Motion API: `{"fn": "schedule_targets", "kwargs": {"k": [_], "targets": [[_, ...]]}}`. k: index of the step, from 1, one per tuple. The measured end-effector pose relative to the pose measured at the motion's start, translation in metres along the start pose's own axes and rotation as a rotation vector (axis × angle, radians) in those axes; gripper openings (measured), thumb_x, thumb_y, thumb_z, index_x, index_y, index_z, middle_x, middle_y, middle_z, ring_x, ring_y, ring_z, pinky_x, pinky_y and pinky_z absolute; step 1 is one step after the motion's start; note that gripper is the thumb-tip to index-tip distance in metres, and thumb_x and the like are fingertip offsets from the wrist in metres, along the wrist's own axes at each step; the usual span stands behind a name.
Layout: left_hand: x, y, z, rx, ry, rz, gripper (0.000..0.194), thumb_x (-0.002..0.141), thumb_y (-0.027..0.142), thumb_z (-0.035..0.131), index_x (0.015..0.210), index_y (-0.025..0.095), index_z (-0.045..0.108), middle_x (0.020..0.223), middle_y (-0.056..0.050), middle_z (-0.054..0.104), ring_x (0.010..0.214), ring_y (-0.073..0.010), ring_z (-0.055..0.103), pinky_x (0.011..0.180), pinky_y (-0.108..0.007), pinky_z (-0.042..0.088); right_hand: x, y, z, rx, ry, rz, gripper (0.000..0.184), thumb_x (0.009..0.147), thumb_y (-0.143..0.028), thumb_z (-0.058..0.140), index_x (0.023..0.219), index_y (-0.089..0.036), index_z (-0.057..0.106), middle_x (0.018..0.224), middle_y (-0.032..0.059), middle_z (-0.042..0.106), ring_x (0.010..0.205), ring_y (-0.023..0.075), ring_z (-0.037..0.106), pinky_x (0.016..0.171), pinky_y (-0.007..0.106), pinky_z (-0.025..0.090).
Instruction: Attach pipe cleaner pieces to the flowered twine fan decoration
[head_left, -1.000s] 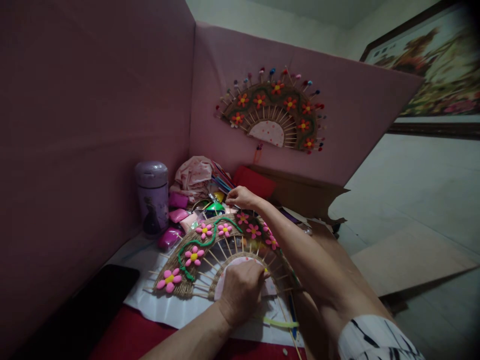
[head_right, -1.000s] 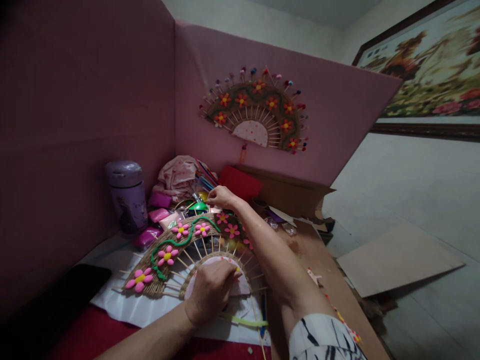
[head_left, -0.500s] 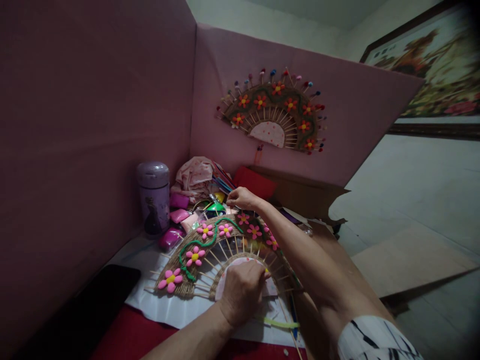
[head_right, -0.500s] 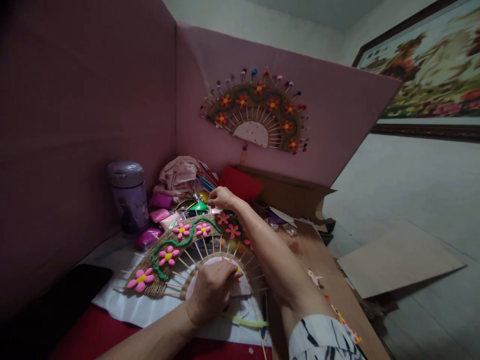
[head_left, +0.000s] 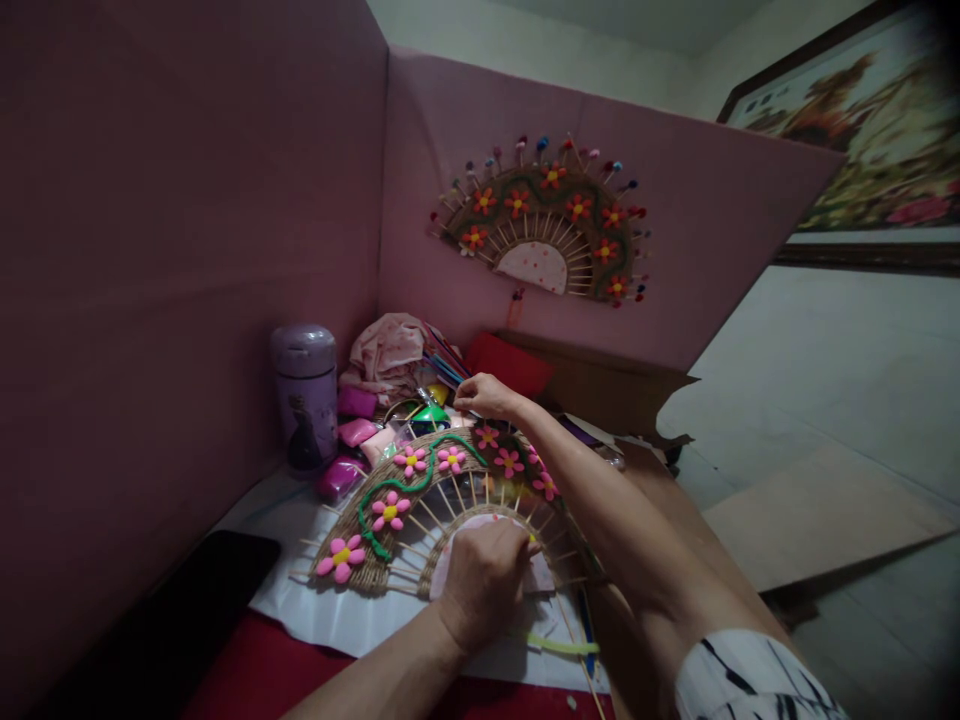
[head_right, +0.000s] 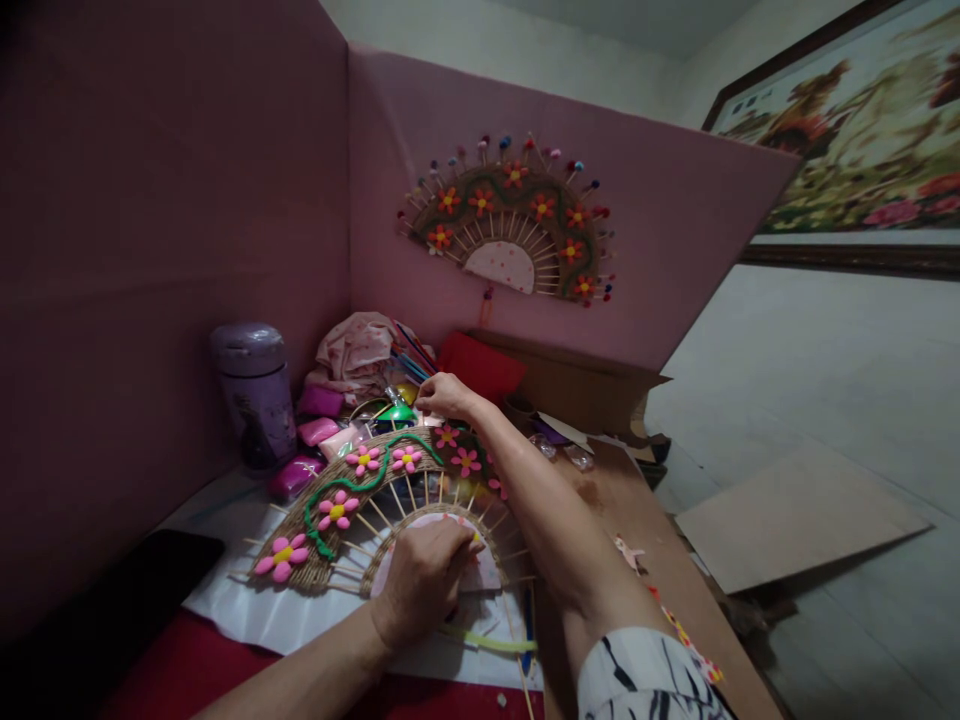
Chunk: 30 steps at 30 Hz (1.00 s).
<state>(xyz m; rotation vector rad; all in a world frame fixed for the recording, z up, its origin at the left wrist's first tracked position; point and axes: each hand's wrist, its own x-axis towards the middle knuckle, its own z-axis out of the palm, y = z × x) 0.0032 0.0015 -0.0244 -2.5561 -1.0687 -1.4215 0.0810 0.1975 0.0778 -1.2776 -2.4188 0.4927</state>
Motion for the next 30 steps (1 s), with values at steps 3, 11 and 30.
{"fn": "schedule_targets", "kwargs": {"k": [3,11,30], "targets": [[-0.0004,-0.0001,0.0003,0.008,-0.001,-0.003,0.021,0.086,0.018,0.044,0.066,0.018,0.053,0.059,-0.002,0.057,0.056,-0.0147,0.053,0.053,-0.028,0.034,-0.0002,0.0004,0.0004,0.005,0.003,0.000,0.013,0.070,-0.018,0.059,0.067,-0.014,0.070,0.059,-0.0009,0.065,0.058,0.0085,0.055,0.054,0.016,0.036],[-0.0004,-0.0017,0.0017,0.023,0.016,0.009,0.021,0.086,0.019,0.045,0.066,0.018,0.051,0.059,-0.001,0.056,0.055,-0.0139,0.052,0.051,-0.029,0.031,-0.0048,0.0014,-0.0032,0.011,0.044,0.006,0.023,0.078,-0.028,0.054,0.074,-0.014,0.072,0.066,-0.0001,0.067,0.063,0.0098,0.057,0.057,0.017,0.037],[-0.0006,-0.0028,0.0040,0.034,0.002,0.001,0.021,0.086,0.018,0.045,0.066,0.018,0.051,0.059,-0.001,0.057,0.055,-0.0147,0.052,0.052,-0.029,0.032,-0.0032,0.0009,-0.0010,-0.035,0.056,0.014,0.015,0.069,-0.023,0.062,0.069,-0.012,0.071,0.059,-0.0018,0.061,0.059,0.0088,0.051,0.055,0.018,0.034]]}}
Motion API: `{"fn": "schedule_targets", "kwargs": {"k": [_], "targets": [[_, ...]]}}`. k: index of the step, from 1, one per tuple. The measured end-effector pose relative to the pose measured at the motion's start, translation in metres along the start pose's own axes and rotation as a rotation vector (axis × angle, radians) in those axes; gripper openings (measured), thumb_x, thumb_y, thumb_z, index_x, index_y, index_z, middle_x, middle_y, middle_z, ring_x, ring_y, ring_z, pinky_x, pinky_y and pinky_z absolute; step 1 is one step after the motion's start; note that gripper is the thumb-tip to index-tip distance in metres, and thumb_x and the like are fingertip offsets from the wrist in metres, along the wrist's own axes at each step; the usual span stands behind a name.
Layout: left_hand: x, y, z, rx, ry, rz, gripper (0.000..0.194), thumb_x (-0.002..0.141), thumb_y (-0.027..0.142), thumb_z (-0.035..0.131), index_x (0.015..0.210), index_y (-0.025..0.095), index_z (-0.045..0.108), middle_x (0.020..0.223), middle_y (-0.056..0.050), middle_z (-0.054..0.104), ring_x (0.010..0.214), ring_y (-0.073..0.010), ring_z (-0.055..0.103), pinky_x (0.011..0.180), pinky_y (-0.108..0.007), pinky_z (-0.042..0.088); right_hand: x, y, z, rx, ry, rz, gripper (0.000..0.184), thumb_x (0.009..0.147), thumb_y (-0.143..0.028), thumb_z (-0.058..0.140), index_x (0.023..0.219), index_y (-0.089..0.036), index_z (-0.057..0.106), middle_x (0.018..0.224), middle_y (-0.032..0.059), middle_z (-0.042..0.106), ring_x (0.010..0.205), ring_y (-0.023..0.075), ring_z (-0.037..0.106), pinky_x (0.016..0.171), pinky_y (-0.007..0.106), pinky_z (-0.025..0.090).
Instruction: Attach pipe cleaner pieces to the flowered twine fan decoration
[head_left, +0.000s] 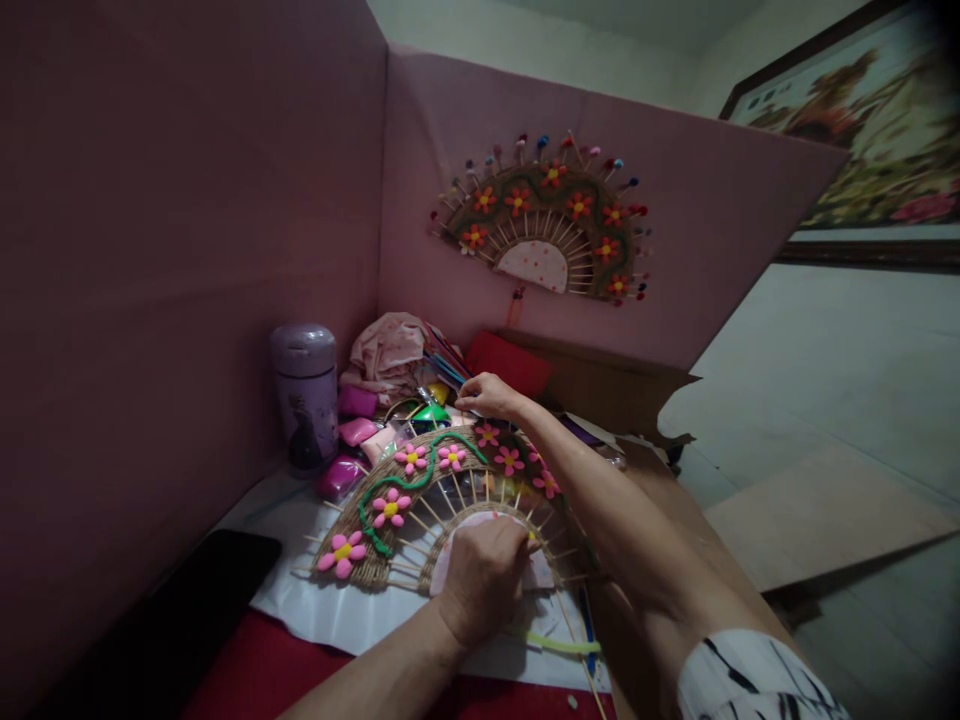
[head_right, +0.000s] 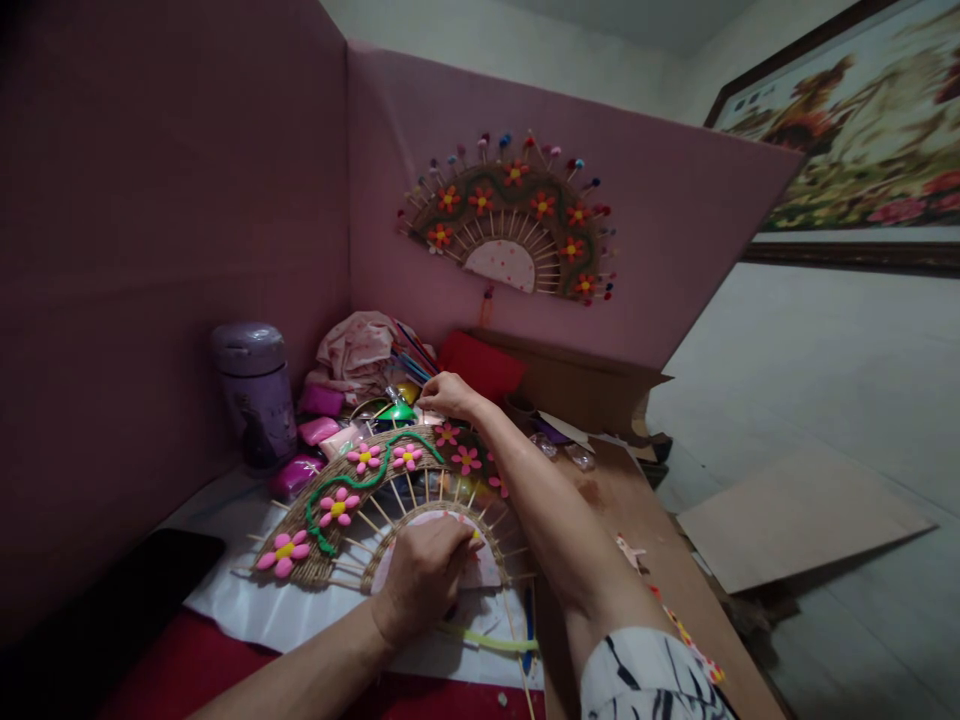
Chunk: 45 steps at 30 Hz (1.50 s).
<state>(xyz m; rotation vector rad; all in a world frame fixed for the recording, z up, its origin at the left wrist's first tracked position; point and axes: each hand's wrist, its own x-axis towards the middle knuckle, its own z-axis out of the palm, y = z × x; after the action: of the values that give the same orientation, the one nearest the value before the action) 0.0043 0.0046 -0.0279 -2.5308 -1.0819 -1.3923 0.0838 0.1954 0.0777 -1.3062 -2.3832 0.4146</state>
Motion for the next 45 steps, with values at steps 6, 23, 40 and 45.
{"fn": "schedule_targets", "kwargs": {"k": [6,23,40,45], "targets": [[0.002,0.002,-0.004,-0.011,0.001,0.001,0.022,0.086,0.018,0.044,0.066,0.017,0.052,0.058,-0.001,0.056,0.055,-0.0147,0.052,0.052,-0.028,0.032,0.000,-0.002,0.000,-0.006,-0.008,-0.011,0.013,0.070,-0.022,0.063,0.068,-0.012,0.072,0.059,-0.0012,0.063,0.059,0.0090,0.054,0.055,0.017,0.035],[0.006,-0.006,-0.009,-0.305,0.048,-0.106,0.017,0.087,0.023,0.047,0.081,0.016,0.061,0.072,-0.005,0.062,0.069,-0.0150,0.058,0.065,-0.027,0.044,-0.200,0.020,-0.086,-0.238,0.264,0.205,0.025,0.083,-0.032,0.052,0.085,-0.018,0.073,0.086,0.0060,0.071,0.079,0.0189,0.064,0.070,0.027,0.046],[0.030,0.001,-0.025,-1.484,0.027,-0.945,0.022,0.065,0.020,0.071,0.082,0.012,0.061,0.063,-0.003,0.064,0.051,-0.0089,0.056,0.045,-0.017,0.043,-0.358,0.044,-0.015,-0.473,0.117,0.610,0.060,0.069,-0.013,0.048,0.129,-0.013,0.043,0.118,0.0135,0.056,0.107,0.0253,0.049,0.085,0.032,0.035],[0.033,-0.004,-0.033,-1.725,-0.091,-1.091,0.010,0.070,0.008,0.066,0.074,0.010,0.057,0.064,-0.003,0.061,0.048,-0.0052,0.054,0.043,-0.012,0.042,-0.362,0.045,-0.011,-0.399,0.250,0.674,0.044,0.074,-0.013,0.046,0.117,-0.015,0.050,0.112,0.0127,0.058,0.100,0.0245,0.053,0.080,0.032,0.036]]}}
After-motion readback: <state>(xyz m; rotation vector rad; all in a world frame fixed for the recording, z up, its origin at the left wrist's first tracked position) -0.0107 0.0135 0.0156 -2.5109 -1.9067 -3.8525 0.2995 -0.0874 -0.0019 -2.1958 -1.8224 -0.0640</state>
